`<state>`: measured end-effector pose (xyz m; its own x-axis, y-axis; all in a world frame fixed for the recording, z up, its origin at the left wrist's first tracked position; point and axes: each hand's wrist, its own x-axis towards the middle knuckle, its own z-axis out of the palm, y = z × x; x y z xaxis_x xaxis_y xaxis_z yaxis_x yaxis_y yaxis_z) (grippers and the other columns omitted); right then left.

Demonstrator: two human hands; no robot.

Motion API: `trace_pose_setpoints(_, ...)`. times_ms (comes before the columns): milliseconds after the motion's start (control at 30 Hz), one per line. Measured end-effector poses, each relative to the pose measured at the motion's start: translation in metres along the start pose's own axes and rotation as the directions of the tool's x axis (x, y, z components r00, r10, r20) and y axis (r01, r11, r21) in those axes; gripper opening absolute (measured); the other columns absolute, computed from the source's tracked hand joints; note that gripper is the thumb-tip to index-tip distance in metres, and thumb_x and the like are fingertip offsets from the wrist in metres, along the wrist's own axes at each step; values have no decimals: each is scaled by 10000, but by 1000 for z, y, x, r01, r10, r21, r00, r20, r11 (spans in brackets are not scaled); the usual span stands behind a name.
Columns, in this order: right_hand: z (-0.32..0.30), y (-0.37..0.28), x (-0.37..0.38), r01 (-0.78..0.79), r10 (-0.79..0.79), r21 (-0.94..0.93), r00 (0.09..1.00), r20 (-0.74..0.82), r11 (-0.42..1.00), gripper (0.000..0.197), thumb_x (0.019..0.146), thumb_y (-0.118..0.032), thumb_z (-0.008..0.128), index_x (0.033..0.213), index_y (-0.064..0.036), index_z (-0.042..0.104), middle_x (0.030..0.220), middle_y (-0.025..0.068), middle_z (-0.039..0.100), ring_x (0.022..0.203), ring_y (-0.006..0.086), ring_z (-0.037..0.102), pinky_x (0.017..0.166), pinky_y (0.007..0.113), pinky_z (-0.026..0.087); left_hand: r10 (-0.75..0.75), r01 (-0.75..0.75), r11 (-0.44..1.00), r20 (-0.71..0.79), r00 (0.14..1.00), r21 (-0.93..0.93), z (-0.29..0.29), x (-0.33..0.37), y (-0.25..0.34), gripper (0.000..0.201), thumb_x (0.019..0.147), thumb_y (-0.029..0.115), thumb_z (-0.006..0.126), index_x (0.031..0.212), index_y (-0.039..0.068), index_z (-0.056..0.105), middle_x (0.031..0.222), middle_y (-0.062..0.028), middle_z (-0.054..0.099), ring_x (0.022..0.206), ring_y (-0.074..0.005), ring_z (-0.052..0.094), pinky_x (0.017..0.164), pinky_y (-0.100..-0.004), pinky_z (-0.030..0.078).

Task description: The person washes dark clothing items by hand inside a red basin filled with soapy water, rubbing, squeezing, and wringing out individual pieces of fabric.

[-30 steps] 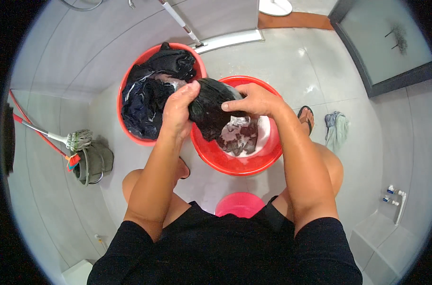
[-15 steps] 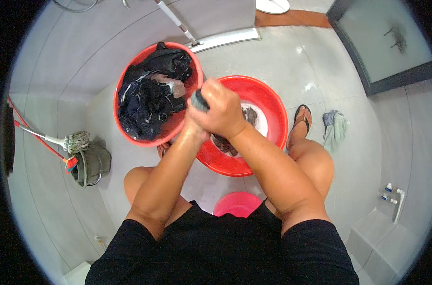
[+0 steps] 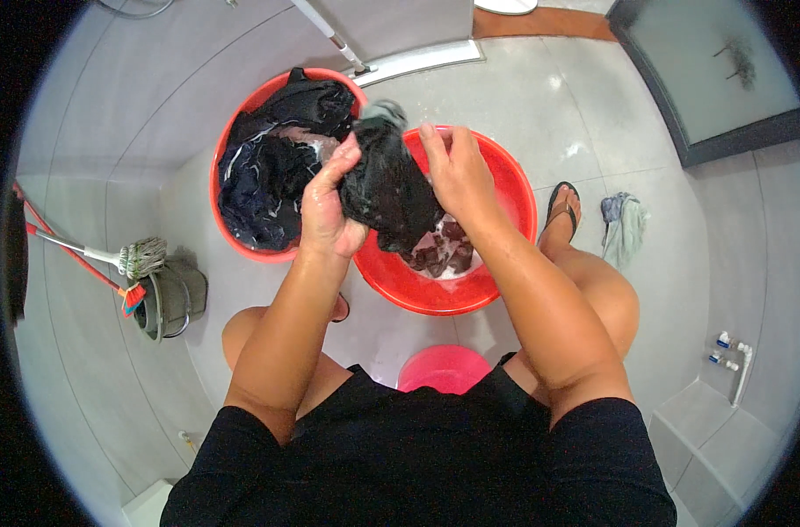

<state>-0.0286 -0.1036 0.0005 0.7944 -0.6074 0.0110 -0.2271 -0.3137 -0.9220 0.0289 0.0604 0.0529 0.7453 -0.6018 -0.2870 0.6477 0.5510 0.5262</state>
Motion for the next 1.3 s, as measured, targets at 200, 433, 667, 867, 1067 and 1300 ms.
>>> trace_pose_setpoints(200,12,21,-27,-491,354,377,855,379,785,605,993,-490,582,1091,95,696,1017,174,719,966,220,659,890,346,491,113,-112,989,2,994,-101,1,0,7,435,931,51,536,1361,-11,530,1220,-139,660,1111,-267,654,1014,-394,508)
trace_pose_setpoints(433,-8,19,4,-139,130,56,981,147,989,414,977,-341,649,771,17,684,609,49,584,609,110,526,579,354,434,31,89,866,-232,972,492,-15,4,-24,589,939,112,637,1474,-40,442,1356,-139,594,1236,-219,567,1078,-333,418)
trace_pose_setpoints(667,-3,13,-10,-76,-54,494,969,242,866,264,1010,-242,571,921,-19,680,846,32,616,795,99,570,676,307,486,-5,-9,334,11,1000,942,-28,15,-35,596,922,421,671,1349,14,584,1229,-271,637,1157,-394,621,1005,-424,467)
trace_pose_setpoints(867,-15,17,-9,3,-137,285,882,451,958,204,905,-147,614,971,37,672,877,87,603,822,205,629,741,342,501,126,-63,121,48,991,991,-30,18,-42,337,990,235,584,1249,25,640,1007,-97,715,905,-152,654,832,-324,510)
trace_pose_setpoints(1067,-12,-2,-8,125,-134,49,923,360,991,237,860,-168,698,997,23,673,876,148,656,834,278,668,754,383,517,-103,176,868,-178,979,465,-46,24,-36,283,1026,206,523,1228,30,615,1161,-89,677,1035,-276,671,871,-446,548)
trace_pose_setpoints(1300,-28,-8,6,52,136,-619,958,252,784,239,801,-213,662,911,0,670,862,193,723,838,388,702,780,501,546,56,-64,993,-78,995,-102,-48,26,-3,179,980,213,516,1010,67,616,1123,-111,667,1066,-280,639,948,-433,499)
